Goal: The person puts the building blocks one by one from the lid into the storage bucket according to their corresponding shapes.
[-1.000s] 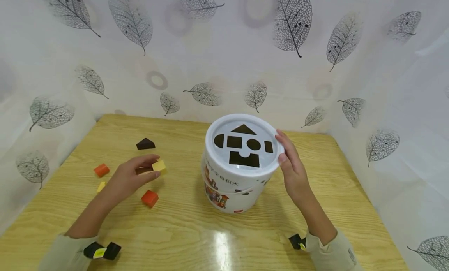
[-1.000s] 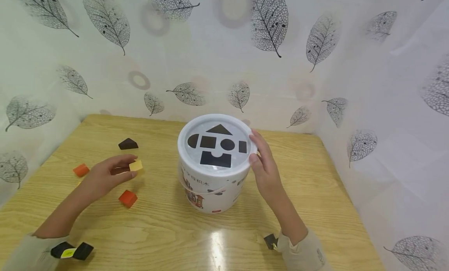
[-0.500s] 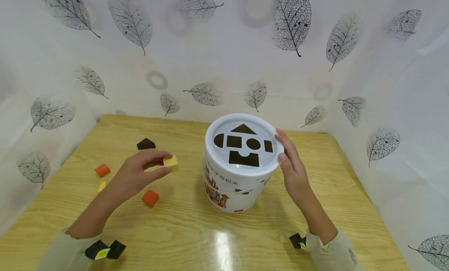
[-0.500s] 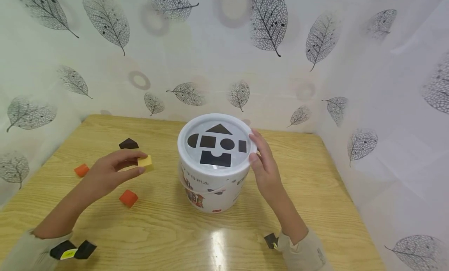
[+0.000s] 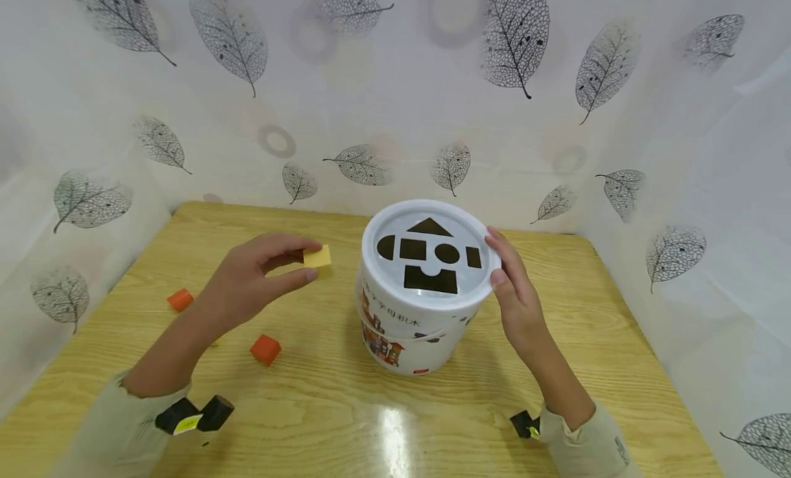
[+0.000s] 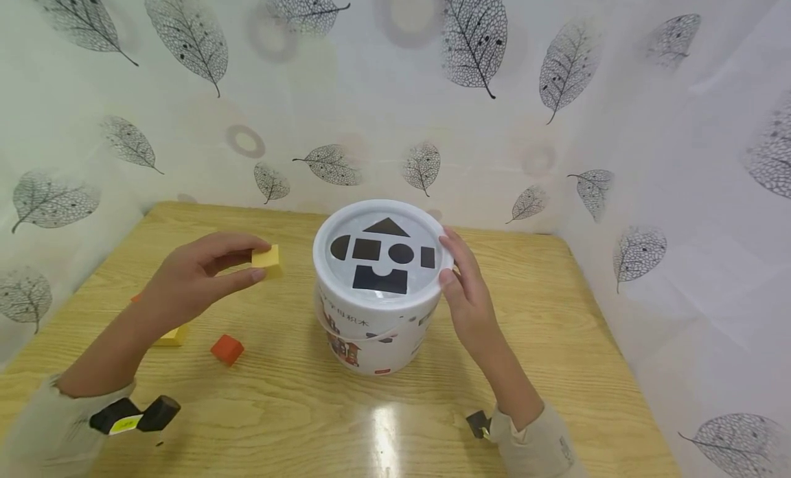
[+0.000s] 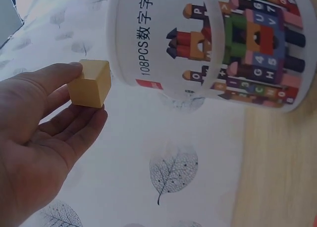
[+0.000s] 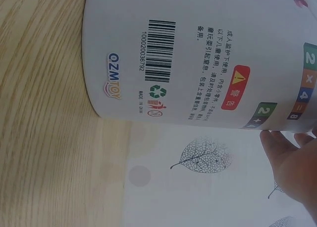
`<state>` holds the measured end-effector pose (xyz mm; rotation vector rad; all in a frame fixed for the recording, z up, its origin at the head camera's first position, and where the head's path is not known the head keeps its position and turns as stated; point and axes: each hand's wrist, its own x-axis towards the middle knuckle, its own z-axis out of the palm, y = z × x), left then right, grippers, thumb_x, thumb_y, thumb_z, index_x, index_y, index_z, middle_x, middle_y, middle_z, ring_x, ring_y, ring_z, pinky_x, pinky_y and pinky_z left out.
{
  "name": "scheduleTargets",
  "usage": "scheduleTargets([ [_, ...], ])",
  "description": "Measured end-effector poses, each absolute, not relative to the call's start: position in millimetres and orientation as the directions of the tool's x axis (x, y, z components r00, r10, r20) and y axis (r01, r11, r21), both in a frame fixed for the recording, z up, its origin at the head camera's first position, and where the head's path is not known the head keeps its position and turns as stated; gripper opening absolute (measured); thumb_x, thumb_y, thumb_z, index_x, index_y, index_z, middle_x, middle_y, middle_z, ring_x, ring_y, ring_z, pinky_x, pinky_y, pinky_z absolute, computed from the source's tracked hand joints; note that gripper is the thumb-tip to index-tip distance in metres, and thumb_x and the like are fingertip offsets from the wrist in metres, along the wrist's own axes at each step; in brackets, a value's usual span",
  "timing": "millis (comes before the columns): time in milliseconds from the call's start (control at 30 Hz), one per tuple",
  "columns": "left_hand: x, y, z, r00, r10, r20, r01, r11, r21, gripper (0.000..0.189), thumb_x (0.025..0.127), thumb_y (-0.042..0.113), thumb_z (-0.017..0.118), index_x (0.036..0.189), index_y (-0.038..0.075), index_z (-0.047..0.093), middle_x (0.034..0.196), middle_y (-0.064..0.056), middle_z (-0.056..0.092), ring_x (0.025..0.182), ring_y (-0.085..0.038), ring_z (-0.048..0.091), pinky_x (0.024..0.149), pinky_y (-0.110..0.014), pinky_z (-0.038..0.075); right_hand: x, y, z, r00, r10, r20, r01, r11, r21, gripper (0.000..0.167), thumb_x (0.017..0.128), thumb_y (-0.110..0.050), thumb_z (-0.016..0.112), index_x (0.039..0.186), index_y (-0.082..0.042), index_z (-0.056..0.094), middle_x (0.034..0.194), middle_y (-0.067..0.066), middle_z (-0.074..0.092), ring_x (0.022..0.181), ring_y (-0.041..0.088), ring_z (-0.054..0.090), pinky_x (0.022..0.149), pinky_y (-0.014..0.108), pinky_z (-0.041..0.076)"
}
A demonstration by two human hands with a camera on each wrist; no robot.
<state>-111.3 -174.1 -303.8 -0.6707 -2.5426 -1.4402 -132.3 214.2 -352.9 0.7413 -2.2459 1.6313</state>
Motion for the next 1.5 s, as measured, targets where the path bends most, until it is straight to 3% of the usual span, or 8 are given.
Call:
scheduleTargets([
  [367, -132.4, -143.5, -278.6, -0.825, 0.416, 0.383, 0.528, 0.323, 0.786, 0.032, 0.095, 0.011, 0.071, 0.127, 0.011, 0.068, 0.124, -0.002, 0.067, 0.111, -0.012, 0.065, 0.098, -0.024, 0.054, -132.2, 212.9, -353.5, -0.828, -0.237, 0.508, -0.554, 0.206, -0.807, 0.047, 0.108, -0.01, 0.033, 0.154, -0.007, 0.038, 0.165, 0.006, 0.027, 0.152, 0.016, 0.025, 0.118, 0.016, 0.029],
  [900, -161.1, -104.8, -266.4, -0.819, 0.488, 0.3, 0.464, 0.258, 0.847, 0.036, 0.095, 0.017, 0.072, 0.13, 0.01, 0.066, 0.129, -0.003, 0.062, 0.118, -0.017, 0.064, 0.098, -0.027, 0.055, -132.2, 213.2, -352.3, -0.833, -0.233, 0.501, -0.547, 0.218, -0.808, 0.047, 0.108, -0.011, 0.034, 0.154, -0.008, 0.038, 0.165, 0.005, 0.027, 0.153, 0.017, 0.024, 0.117, 0.015, 0.029],
  [1200, -170.4, -89.9, -266.6, -0.802, 0.528, 0.28, 0.478, 0.285, 0.831, 0.038, 0.093, 0.018, 0.075, 0.129, 0.009, 0.067, 0.128, -0.003, 0.064, 0.119, -0.016, 0.064, 0.097, -0.025, 0.055, -132.7, 214.0, -353.1, -0.846, -0.227, 0.482, -0.527, 0.225, -0.819, 0.047, 0.108, -0.014, 0.034, 0.155, -0.011, 0.038, 0.165, 0.001, 0.027, 0.153, 0.017, 0.024, 0.117, 0.016, 0.029],
  [1500, -176.1, -78.6, -262.8, -0.795, 0.563, 0.227, 0.51, 0.417, 0.752, 0.038, 0.094, 0.024, 0.074, 0.13, 0.015, 0.067, 0.123, 0.001, 0.066, 0.111, -0.013, 0.063, 0.096, -0.029, 0.055, -132.4, 213.4, -353.6, -0.849, -0.225, 0.479, -0.524, 0.234, -0.819, 0.046, 0.108, -0.014, 0.034, 0.155, -0.013, 0.039, 0.165, -0.002, 0.027, 0.153, 0.018, 0.024, 0.117, 0.016, 0.029],
])
